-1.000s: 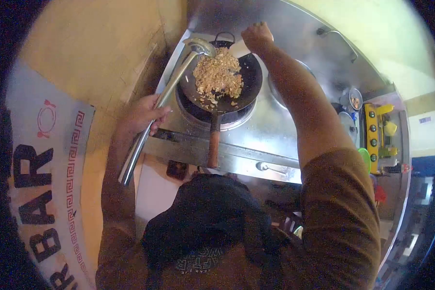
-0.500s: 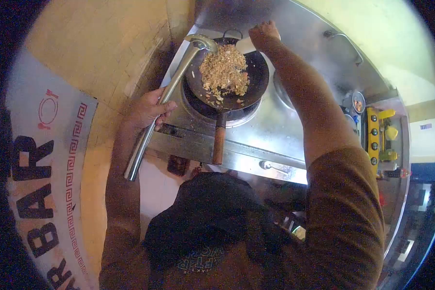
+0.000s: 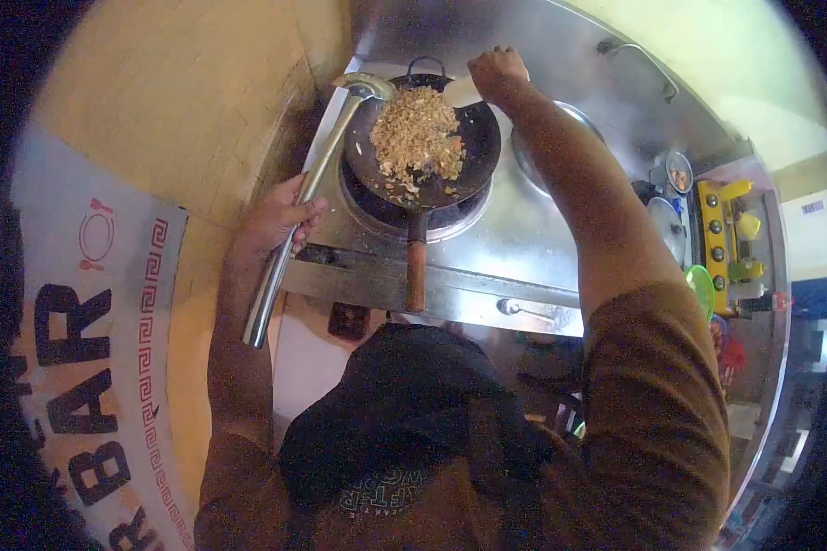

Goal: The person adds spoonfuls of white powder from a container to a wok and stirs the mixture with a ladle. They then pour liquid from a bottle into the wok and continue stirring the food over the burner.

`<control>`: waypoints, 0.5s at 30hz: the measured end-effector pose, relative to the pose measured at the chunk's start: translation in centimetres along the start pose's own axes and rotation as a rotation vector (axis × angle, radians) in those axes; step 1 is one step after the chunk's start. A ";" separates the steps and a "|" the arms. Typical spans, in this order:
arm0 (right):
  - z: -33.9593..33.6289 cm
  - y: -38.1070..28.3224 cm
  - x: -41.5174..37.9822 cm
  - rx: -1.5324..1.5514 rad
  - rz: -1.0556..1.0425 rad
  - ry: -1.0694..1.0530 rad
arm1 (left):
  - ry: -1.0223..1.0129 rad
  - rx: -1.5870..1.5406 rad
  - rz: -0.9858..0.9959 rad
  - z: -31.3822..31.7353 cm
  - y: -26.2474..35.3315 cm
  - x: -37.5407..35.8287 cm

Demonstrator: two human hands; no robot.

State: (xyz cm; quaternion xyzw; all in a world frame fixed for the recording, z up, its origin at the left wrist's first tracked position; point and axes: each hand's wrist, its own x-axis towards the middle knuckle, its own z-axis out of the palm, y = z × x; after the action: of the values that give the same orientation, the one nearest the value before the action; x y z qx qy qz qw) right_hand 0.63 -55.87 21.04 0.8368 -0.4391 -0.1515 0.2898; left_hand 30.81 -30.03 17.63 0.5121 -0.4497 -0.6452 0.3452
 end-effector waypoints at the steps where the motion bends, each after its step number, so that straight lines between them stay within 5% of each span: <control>1: -0.1 0.0 -0.5 0.010 0.016 0.007 | 0.001 0.000 -0.001 0.1 0.1 -0.1; 15: 2.3 0.3 -6.7 0.241 0.113 -0.055 | 0.002 0.040 -0.002 1.6 0.1 -0.4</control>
State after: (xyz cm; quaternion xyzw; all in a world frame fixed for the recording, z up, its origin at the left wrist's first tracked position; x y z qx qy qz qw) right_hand -4.50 -51.30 19.41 0.8350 -0.5084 -0.1040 0.1832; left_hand 29.39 -29.37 17.97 0.5202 -0.4617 -0.6357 0.3347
